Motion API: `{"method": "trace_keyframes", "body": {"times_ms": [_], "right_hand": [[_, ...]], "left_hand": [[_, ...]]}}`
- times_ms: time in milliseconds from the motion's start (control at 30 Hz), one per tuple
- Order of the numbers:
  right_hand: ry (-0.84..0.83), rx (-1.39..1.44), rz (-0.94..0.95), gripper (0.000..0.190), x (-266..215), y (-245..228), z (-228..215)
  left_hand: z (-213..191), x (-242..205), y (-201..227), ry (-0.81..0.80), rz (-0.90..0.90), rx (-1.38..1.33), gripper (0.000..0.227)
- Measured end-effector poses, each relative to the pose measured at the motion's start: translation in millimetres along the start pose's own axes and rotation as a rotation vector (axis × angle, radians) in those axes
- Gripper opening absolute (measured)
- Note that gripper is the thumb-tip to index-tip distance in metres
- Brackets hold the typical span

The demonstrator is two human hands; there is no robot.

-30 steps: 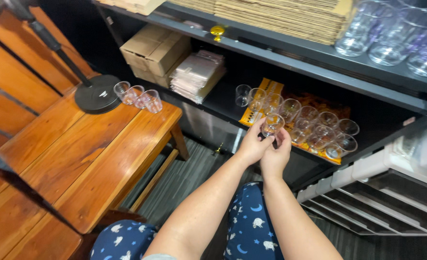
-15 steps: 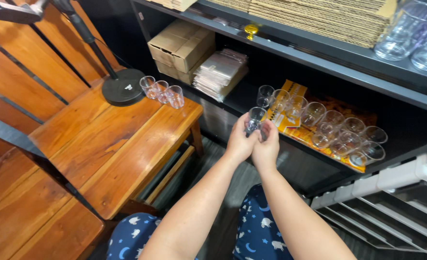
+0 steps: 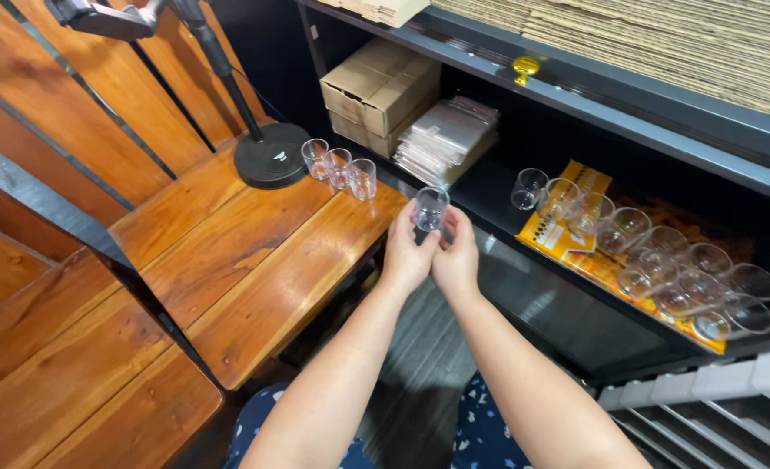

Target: The person repeatedly picks up small clear glasses from a shelf and places them in a neat row on a wooden bench. The action is performed one at a time, building a growing line of glasses on the bench surface.

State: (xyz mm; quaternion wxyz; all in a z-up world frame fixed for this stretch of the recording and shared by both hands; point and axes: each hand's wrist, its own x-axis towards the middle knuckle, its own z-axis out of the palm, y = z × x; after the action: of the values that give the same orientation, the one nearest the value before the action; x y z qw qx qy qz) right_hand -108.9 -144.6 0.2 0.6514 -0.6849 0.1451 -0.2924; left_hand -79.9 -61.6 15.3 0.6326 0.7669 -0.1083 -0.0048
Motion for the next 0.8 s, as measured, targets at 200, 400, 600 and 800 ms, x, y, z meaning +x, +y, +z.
{"method": "trace_keyframes", "body": {"times_ms": [200,400,600,800], "right_hand": [[-0.119,0.019,0.007,0.060,18,22,38],[-0.182,0.014,-0.012,0.060,32,27,61],[-0.203,0.000,0.007,0.059,36,23,77],[-0.218,-0.027,0.020,0.060,41,37,79]], "left_hand": [[-21,25,-30,0.110,0.037,-0.028,0.080],[-32,53,-63,0.193,0.035,-0.011,0.080],[-41,71,-89,0.169,0.005,-0.032,0.083],[-45,70,-84,0.153,-0.010,-0.028,0.083]]}}
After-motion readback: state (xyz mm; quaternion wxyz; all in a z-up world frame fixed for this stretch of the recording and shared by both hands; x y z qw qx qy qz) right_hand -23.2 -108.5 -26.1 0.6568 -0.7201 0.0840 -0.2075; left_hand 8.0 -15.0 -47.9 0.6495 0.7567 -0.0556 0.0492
